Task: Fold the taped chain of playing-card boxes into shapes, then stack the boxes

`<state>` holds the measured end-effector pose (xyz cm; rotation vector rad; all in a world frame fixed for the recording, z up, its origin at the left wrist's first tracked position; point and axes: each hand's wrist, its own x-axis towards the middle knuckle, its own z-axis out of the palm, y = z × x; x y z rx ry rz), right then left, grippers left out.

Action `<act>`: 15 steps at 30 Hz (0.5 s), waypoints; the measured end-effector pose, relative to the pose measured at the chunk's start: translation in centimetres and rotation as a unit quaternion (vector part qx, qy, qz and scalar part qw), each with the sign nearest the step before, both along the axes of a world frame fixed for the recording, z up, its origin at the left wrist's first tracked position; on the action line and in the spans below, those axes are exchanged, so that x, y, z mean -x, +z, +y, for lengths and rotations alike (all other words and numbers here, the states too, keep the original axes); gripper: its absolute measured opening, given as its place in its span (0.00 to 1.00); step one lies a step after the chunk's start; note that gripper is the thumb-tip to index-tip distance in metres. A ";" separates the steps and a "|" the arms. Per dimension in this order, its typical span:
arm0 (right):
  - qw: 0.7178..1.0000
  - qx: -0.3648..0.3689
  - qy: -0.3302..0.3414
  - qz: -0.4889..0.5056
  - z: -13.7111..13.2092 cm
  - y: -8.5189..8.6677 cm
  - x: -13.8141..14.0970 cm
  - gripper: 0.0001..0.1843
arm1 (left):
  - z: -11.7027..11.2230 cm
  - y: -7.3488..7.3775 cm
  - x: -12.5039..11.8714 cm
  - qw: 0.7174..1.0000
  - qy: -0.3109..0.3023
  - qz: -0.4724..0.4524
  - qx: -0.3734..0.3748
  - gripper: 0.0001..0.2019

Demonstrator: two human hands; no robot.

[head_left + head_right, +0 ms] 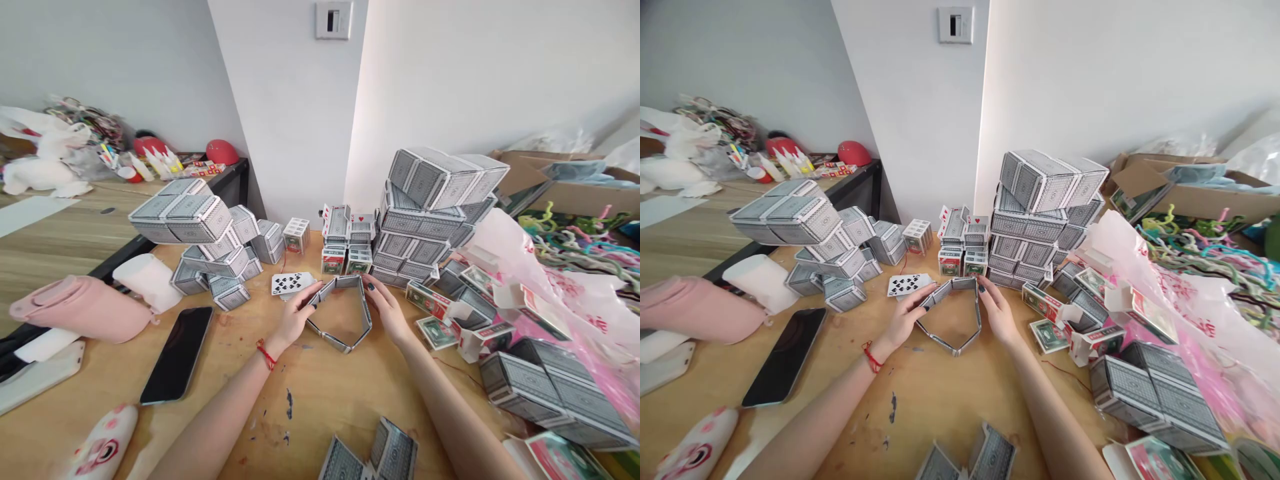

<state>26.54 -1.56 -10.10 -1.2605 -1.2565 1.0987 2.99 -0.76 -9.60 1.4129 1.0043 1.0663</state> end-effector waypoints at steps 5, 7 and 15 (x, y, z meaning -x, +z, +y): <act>0.998 0.022 0.032 0.059 -0.5 -0.2 0.7 0.34 | -0.6 0.1 0.1 1.000 0.000 -0.001 -0.008 0.23; 0.995 0.024 0.066 0.072 -0.8 0.2 0.9 0.34 | -0.9 0.3 -0.1 1.000 -0.001 -0.014 -0.012 0.21; 0.985 0.022 0.168 0.014 -1.3 1.8 0.6 0.33 | -1.0 0.0 0.5 0.991 0.115 -0.018 -0.071 0.13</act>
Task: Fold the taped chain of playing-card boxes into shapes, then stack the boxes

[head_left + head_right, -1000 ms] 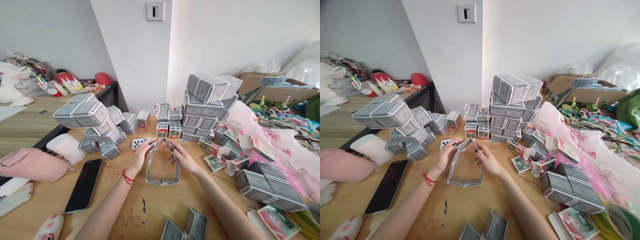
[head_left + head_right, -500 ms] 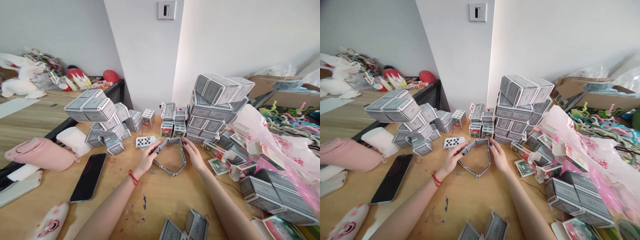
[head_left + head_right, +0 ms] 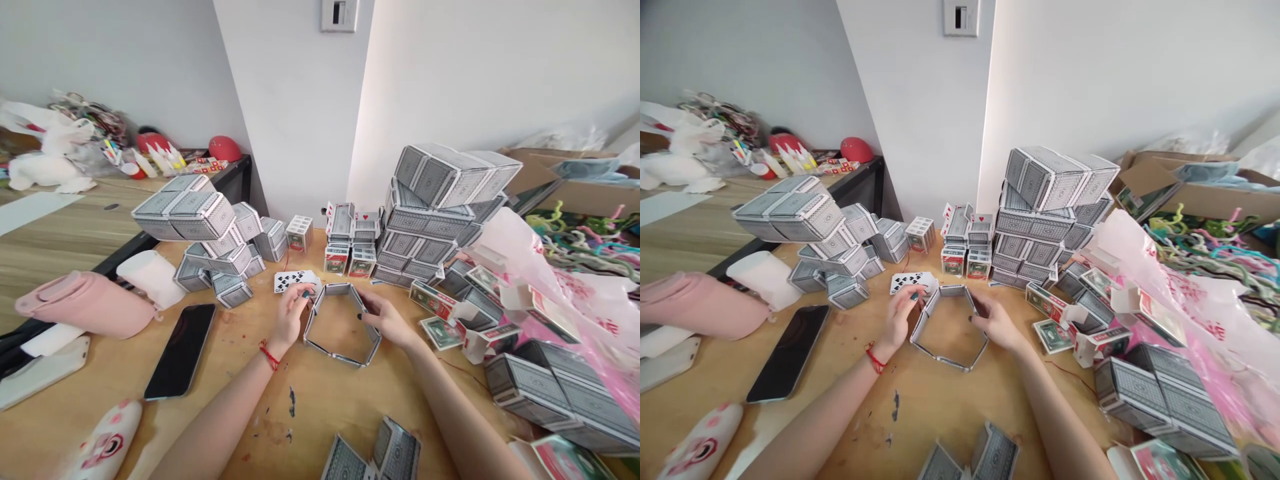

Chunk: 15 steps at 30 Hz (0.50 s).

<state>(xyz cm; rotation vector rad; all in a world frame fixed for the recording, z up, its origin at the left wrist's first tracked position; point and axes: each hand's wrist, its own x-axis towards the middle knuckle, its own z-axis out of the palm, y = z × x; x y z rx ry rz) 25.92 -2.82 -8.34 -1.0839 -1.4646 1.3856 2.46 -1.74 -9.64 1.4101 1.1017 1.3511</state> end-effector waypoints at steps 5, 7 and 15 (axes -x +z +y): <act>0.998 0.019 0.047 -0.045 -0.1 0.3 0.2 0.16 | 0.2 0.1 0.3 0.995 -0.090 -0.049 -0.013 0.16; 0.996 0.015 0.046 -0.072 -0.1 0.6 0.2 0.16 | 0.1 0.6 0.1 0.983 -0.178 -0.053 0.012 0.20; 0.992 0.009 0.080 -0.099 -0.5 3.4 -3.2 0.27 | -0.9 1.6 -0.9 0.965 -0.252 -0.015 0.078 0.27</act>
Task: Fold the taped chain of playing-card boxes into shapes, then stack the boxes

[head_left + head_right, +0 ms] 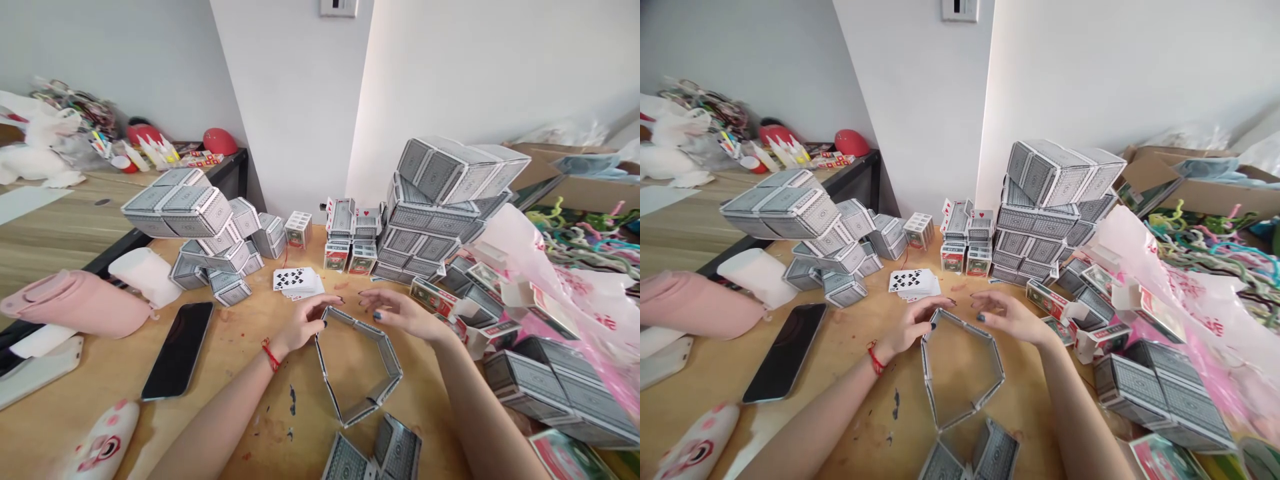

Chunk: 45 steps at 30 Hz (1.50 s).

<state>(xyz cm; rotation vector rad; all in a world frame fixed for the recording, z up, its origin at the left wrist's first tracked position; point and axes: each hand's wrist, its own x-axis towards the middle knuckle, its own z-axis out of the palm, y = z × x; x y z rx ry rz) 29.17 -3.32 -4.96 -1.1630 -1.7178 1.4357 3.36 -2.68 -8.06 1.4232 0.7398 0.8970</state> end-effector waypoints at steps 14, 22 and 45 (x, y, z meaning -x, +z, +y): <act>0.980 -0.001 -0.138 -0.145 0.4 -0.9 1.2 0.27 | 0.2 -0.5 0.2 0.996 0.080 0.000 -0.036 0.35; 0.957 -0.106 -0.261 -0.070 1.4 -4.5 2.3 0.21 | 0.9 -1.4 -0.2 0.990 0.133 0.032 -0.025 0.32; 0.969 -0.107 -0.186 0.125 -0.1 -4.9 4.1 0.21 | -0.1 -1.4 1.1 0.984 0.119 -0.019 -0.129 0.27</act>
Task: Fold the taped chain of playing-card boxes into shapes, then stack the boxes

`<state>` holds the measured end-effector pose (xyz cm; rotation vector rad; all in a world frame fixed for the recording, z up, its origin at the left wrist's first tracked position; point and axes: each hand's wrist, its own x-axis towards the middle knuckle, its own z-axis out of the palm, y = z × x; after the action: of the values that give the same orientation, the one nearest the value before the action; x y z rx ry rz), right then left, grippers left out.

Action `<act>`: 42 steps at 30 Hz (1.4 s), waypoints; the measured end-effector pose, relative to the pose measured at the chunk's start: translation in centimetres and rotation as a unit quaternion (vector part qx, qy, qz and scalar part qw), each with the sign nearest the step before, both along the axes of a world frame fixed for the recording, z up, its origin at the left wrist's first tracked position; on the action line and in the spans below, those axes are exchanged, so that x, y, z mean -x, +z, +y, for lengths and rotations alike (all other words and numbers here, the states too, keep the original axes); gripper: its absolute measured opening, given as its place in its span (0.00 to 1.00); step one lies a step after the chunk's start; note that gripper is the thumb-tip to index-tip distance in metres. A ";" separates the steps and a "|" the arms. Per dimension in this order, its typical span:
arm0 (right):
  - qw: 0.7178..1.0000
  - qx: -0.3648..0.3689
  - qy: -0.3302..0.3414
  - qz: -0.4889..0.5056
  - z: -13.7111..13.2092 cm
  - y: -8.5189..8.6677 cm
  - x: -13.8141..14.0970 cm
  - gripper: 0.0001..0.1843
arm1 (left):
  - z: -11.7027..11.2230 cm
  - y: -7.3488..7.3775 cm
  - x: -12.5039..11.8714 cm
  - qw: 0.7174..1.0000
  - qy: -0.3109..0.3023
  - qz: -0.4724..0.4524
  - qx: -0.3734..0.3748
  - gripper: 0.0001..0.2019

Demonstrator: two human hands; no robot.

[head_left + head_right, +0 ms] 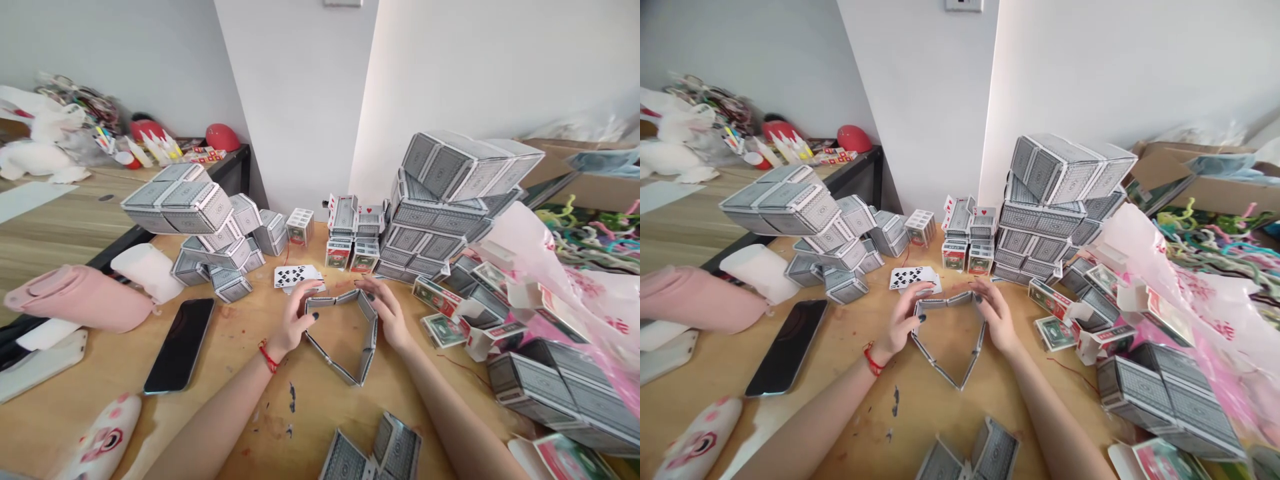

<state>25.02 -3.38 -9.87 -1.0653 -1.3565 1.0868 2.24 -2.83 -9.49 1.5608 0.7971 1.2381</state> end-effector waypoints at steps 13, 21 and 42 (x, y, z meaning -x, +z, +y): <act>0.997 0.012 -0.077 -0.027 0.4 -0.9 0.3 0.27 | 0.7 0.0 -2.0 0.961 0.242 -0.005 0.136 0.08; 0.992 -0.002 -0.105 -0.076 0.4 -0.4 0.3 0.30 | -0.7 0.2 -2.1 0.989 0.106 0.043 0.090 0.31; 0.998 0.032 -0.045 -0.009 0.2 -0.2 0.1 0.21 | 1.3 0.7 -1.9 0.992 0.082 0.041 0.085 0.26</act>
<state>24.97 -3.14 -10.10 -1.1741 -1.2821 1.0631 4.12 -1.52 -8.80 1.4371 1.0732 1.1944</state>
